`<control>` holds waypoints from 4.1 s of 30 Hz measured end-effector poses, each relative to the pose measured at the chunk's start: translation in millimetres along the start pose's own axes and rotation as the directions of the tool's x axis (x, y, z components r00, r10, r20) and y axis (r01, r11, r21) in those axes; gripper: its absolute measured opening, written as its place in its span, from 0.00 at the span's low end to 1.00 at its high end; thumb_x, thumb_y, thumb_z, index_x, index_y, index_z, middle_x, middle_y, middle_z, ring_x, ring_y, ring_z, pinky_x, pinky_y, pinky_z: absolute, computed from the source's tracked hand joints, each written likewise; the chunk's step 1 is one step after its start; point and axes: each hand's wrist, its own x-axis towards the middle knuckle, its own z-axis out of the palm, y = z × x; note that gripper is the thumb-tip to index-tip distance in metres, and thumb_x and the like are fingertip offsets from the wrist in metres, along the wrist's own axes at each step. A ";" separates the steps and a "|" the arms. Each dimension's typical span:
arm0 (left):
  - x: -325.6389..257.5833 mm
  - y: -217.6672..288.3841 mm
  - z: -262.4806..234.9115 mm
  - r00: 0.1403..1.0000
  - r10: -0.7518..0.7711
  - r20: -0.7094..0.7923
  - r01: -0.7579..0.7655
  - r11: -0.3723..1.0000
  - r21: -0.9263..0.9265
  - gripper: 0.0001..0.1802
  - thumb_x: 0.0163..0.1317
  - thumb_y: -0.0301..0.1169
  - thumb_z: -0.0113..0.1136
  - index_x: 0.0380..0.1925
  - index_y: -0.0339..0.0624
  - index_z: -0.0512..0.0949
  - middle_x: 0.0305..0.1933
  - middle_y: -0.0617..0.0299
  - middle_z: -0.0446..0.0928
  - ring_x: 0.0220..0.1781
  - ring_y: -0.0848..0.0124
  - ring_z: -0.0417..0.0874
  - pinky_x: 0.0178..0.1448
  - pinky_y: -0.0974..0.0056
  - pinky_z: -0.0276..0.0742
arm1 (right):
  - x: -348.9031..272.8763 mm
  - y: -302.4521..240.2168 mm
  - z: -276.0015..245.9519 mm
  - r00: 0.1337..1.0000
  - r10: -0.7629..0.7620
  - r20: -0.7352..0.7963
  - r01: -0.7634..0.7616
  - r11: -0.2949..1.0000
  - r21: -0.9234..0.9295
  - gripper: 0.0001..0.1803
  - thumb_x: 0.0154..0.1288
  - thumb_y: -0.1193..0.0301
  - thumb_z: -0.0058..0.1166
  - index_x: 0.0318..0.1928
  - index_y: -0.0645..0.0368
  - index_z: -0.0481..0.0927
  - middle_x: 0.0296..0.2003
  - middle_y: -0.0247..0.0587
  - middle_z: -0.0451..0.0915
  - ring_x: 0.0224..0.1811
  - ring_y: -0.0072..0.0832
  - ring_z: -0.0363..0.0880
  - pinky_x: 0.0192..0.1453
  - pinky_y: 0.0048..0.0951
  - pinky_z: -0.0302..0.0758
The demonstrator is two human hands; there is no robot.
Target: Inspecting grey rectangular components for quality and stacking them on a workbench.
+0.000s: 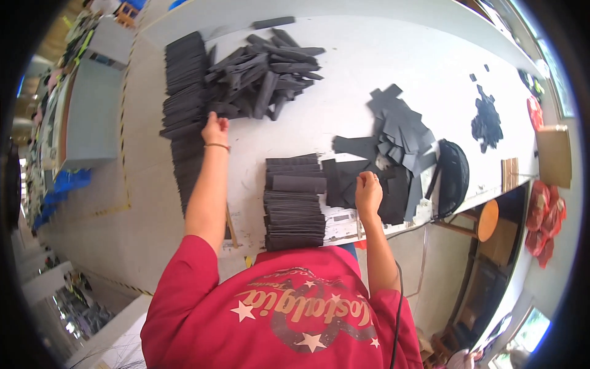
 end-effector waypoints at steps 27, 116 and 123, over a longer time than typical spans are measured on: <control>-174.3 -55.8 -57.5 0.757 -0.417 0.504 0.464 0.885 0.036 0.15 0.63 0.17 0.55 0.50 0.26 0.72 0.47 0.47 0.78 0.48 0.55 0.82 0.52 0.57 0.83 | 74.7 3.4 28.7 0.728 -0.512 0.456 0.685 0.535 -0.494 0.05 0.59 0.74 0.49 0.36 0.59 0.75 0.39 0.45 0.78 0.48 0.38 0.76 0.52 0.38 0.71; -312.6 5.4 -2.2 0.655 -0.084 0.751 0.278 0.951 -0.136 0.17 0.73 0.38 0.49 0.50 0.34 0.74 0.44 0.50 0.81 0.52 0.55 0.82 0.61 0.54 0.75 | -28.8 -169.2 -55.5 0.779 -0.626 -0.025 0.587 0.715 0.380 0.08 0.53 0.79 0.65 0.32 0.62 0.77 0.36 0.46 0.79 0.31 0.42 0.79 0.34 0.35 0.76; -320.0 -5.8 -1.4 0.666 -0.089 0.741 0.299 0.942 -0.155 0.17 0.74 0.38 0.48 0.48 0.35 0.75 0.42 0.54 0.81 0.50 0.58 0.83 0.56 0.58 0.77 | -23.9 -168.7 -52.1 0.780 -0.625 -0.031 0.577 0.700 0.422 0.08 0.53 0.79 0.65 0.31 0.63 0.77 0.35 0.46 0.79 0.30 0.41 0.80 0.33 0.34 0.76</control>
